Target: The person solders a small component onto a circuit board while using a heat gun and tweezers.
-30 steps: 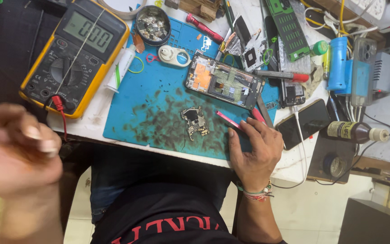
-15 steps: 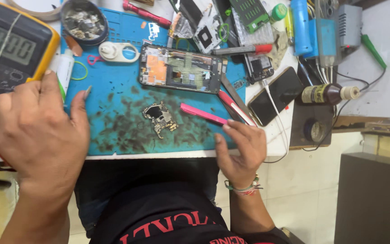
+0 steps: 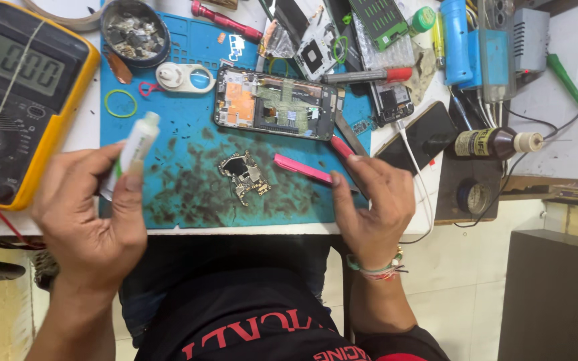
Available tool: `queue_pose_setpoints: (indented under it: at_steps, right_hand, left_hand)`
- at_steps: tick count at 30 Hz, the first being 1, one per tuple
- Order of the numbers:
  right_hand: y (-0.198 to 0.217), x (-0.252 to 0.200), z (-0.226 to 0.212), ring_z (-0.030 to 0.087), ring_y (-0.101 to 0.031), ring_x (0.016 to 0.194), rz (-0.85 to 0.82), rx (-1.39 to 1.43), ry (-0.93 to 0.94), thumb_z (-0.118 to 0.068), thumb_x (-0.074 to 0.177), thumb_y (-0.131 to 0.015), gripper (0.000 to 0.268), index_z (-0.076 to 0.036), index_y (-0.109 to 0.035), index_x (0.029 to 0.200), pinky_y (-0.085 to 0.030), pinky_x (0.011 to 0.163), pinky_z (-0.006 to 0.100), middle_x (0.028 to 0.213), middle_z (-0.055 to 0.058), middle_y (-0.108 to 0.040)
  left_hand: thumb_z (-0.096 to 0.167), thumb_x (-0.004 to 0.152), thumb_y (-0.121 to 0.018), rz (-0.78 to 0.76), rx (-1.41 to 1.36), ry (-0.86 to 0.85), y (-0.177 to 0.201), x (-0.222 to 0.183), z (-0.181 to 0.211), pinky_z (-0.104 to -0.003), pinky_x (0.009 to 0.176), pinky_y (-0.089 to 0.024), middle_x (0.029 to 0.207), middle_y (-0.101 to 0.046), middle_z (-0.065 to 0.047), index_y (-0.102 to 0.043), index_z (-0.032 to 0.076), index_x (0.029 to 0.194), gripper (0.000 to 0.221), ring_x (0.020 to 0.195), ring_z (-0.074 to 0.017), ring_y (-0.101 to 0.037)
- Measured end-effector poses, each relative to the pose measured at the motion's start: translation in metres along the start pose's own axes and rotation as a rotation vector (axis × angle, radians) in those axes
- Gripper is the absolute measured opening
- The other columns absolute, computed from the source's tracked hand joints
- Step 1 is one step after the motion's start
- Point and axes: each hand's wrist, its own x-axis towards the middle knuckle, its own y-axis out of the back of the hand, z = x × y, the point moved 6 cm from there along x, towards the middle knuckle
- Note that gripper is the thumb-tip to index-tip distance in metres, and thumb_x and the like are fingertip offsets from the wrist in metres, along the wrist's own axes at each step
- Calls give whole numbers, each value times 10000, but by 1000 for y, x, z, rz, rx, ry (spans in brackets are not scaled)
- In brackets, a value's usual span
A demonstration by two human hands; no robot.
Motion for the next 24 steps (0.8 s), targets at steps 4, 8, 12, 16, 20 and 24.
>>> queue_pose_setpoints:
  at_steps: [4,8,12,16,20,24]
  right_hand:
    - [-5,12,-26,312,-677,1005,-85,79,135,-101,888,-839,300,-42,-701,1147,-500,863,395,1106,114,-713]
    - [-16,50,-37,303,-678,979,-165,88,271,-58,930,-815,244,-52,-716,1152,-524,834,385,1094,115,-708]
    - [-44,99,-43,300,-671,933,-328,39,491,-26,943,-708,232,-38,-729,1173,-527,813,407,1039,95,-690]
    - [-91,129,-53,278,-678,870,-520,-219,709,-85,863,-632,189,-103,-756,1004,-526,709,402,963,78,-686]
    - [-119,147,-60,243,-676,881,-685,-479,924,-134,888,-605,129,-110,-724,845,-539,691,377,971,83,-680]
    - [-125,149,-66,214,-651,882,-819,-635,1060,-257,974,-574,343,-110,-707,694,-541,676,354,975,82,-670]
  left_hand:
    - [104,1099,-647,-28,-629,244,-23,-5,-9,-197,683,-460,1023,-609,-25,-663,-36,1295,241,757,-51,-565]
    - [96,1077,-682,-78,-715,252,-42,0,-13,-210,657,-451,1009,-623,-38,-668,-68,1299,276,718,-47,-550]
    - [107,1025,-670,-82,-779,357,-49,-2,-21,-190,583,-474,953,-722,-56,-661,-60,1271,298,682,-58,-613]
    - [105,1016,-692,-107,-781,307,-46,-7,-23,-187,609,-484,917,-719,-53,-666,-52,1292,319,692,-41,-594]
    - [94,1007,-708,-130,-807,281,-47,-5,-23,-190,616,-476,914,-713,-51,-672,-51,1293,323,704,-41,-590]
    - [85,1002,-706,-149,-799,237,-46,-3,-20,-194,636,-501,914,-722,-47,-681,-40,1277,303,723,-46,-622]
